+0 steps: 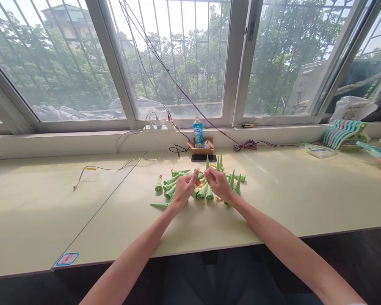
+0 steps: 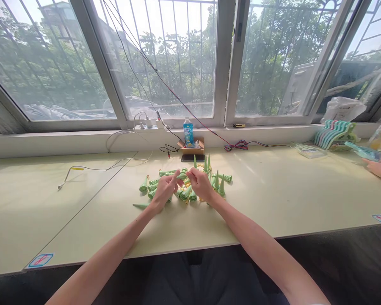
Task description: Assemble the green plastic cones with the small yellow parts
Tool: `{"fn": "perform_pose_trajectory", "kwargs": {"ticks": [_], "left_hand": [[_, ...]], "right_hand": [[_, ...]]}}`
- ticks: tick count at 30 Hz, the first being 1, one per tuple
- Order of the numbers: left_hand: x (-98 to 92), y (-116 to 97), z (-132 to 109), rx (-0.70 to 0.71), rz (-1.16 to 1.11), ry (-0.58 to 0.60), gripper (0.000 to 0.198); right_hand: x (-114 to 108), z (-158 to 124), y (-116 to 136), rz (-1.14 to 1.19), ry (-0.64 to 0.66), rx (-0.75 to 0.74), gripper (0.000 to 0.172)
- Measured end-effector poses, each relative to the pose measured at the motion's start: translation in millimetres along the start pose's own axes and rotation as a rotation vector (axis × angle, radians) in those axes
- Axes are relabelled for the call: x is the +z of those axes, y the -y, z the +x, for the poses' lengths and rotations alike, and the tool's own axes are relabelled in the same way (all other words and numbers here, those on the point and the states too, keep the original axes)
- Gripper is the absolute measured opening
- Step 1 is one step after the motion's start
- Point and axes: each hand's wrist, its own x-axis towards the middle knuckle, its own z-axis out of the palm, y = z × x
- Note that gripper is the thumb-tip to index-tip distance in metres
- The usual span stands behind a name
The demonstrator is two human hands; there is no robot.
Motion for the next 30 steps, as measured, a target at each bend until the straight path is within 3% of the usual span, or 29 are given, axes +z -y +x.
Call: {"fn": "perform_pose_trajectory", "kwargs": {"ticks": [7,17,25,30], "left_hand": [[-0.8,-2,-2,0.063,-0.017,0.08,0.046],[2.7,11,2,0.259,-0.069,0.002,0.037],[5.5,5,1,0.147,-0.137,0.006,0.035],[2.9,1,2,-0.02,-0.252,0.029,0.058]], "right_hand": [[-1,2,1,0.01,-0.029,0.056,0.041],[1,3,1,0.009,-0.053,0.075,0.045],[-1,3,5,0.036,-0.138,0.068,0.04],[-3,2,7,0.047,-0.042,0.013,0.037]]}}
